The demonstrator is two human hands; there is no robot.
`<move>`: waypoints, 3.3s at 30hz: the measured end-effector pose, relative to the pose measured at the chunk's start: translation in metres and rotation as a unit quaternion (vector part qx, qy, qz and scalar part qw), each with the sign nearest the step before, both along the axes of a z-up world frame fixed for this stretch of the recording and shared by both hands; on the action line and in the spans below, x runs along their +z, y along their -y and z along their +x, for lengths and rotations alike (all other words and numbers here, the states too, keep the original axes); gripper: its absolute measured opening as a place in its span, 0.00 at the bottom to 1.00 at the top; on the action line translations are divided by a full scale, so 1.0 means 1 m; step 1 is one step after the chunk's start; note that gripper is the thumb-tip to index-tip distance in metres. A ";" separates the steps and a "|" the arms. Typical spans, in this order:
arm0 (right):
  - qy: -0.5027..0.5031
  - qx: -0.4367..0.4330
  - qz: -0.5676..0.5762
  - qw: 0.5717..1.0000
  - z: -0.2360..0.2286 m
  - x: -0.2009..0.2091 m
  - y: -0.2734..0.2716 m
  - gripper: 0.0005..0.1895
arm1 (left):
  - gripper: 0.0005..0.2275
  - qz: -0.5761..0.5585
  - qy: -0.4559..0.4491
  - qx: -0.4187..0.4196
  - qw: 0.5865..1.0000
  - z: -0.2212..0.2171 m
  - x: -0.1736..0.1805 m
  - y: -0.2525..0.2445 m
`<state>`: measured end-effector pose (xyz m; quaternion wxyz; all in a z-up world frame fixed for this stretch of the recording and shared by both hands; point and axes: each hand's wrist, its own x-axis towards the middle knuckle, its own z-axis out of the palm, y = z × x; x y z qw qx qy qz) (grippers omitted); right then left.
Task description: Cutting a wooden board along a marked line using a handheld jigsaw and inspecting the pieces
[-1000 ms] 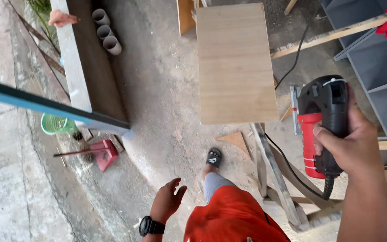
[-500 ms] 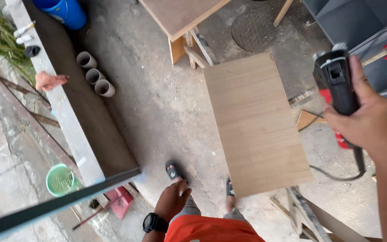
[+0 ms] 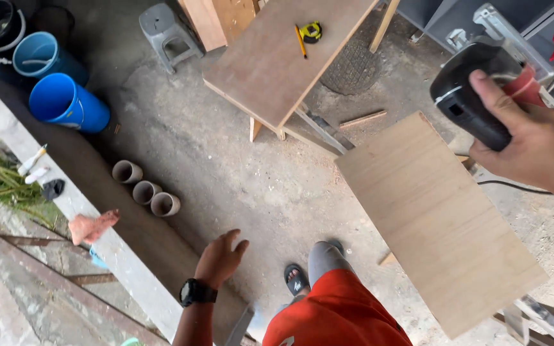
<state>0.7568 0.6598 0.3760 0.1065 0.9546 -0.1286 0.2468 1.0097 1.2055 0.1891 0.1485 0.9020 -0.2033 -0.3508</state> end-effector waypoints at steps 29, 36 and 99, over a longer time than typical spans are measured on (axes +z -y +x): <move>-0.380 0.013 0.092 0.920 0.624 -0.174 0.144 0.50 | 0.26 -0.066 0.137 -0.040 0.988 0.412 -0.020 0.267; -0.255 0.038 0.094 0.962 0.625 -0.231 0.138 0.39 | 0.22 -0.026 0.153 -0.145 0.977 0.450 -0.067 0.263; 0.193 -0.402 0.540 0.714 0.382 -0.225 -0.108 0.14 | 0.15 -0.290 -0.039 -0.311 0.904 0.423 -0.027 0.341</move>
